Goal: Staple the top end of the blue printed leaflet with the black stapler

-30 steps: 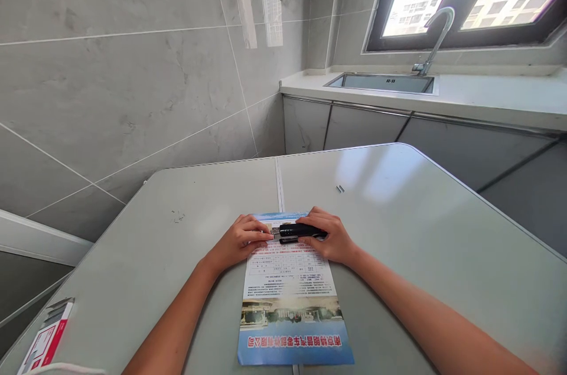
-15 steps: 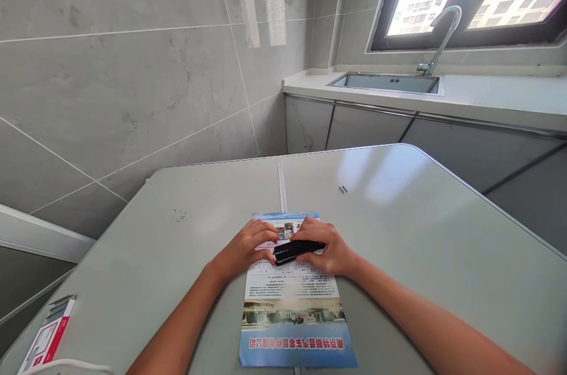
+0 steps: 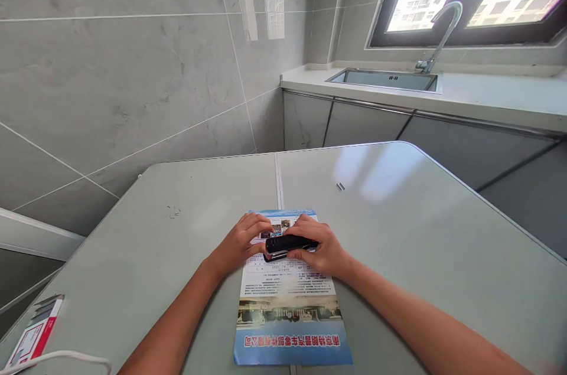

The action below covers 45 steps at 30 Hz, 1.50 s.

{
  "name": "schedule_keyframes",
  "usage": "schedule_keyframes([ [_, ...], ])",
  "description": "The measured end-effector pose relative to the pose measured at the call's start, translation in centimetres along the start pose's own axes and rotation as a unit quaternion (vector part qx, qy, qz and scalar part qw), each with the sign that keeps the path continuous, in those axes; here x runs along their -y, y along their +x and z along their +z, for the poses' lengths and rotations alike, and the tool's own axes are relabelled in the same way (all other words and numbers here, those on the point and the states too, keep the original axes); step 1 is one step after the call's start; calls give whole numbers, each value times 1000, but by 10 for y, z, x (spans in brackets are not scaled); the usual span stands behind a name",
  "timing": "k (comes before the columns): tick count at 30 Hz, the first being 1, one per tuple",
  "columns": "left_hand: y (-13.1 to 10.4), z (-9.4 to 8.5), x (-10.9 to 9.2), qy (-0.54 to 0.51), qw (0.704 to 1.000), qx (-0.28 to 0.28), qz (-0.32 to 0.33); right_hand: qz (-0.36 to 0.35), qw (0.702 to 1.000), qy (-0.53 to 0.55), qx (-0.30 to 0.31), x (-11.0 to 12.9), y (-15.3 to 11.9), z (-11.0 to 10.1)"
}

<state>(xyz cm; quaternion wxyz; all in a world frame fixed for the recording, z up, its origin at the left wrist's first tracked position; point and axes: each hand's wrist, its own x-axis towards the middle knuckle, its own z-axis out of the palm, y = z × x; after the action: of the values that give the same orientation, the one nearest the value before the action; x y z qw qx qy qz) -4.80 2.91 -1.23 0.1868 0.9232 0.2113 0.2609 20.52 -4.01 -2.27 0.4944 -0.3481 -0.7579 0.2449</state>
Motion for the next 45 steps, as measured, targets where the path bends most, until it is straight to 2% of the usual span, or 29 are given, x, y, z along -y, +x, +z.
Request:
schedule_keyframes([
  [2,2,-1,1,34,998,-34,-36,41,998,-8,-41,-4,2,-9],
  [4,3,0,4,76,994,-38,-63,99,990,-33,-99,-14,5,-25],
  [7,1,3,12,129,988,20,-79,176,962,-102,-180,-40,4,-62],
  [9,-2,8,18,143,984,61,-91,218,943,-139,-208,-60,1,-89],
  [12,-5,13,25,133,981,84,-112,276,929,-151,-194,-82,-7,-120],
  [16,-5,15,25,109,985,71,-116,335,933,-101,-88,-86,-13,-139],
  [18,-5,14,24,105,987,57,-110,326,941,-93,-25,-80,-12,-142],
  [22,-3,12,23,105,987,44,-111,265,954,-99,102,-66,-8,-142],
  [25,-3,11,21,98,987,51,-120,225,958,-96,147,-60,-6,-137],
  [27,-3,10,21,92,987,57,-123,204,961,-99,156,-57,-5,-131],
  [32,-5,11,20,80,986,77,-121,128,974,-131,133,-51,-2,-110],
  [36,-4,9,18,76,987,81,-119,70,973,-174,138,-48,-2,-96],
  [45,-1,7,14,76,989,68,-108,70,958,-229,161,-38,1,-88],
])
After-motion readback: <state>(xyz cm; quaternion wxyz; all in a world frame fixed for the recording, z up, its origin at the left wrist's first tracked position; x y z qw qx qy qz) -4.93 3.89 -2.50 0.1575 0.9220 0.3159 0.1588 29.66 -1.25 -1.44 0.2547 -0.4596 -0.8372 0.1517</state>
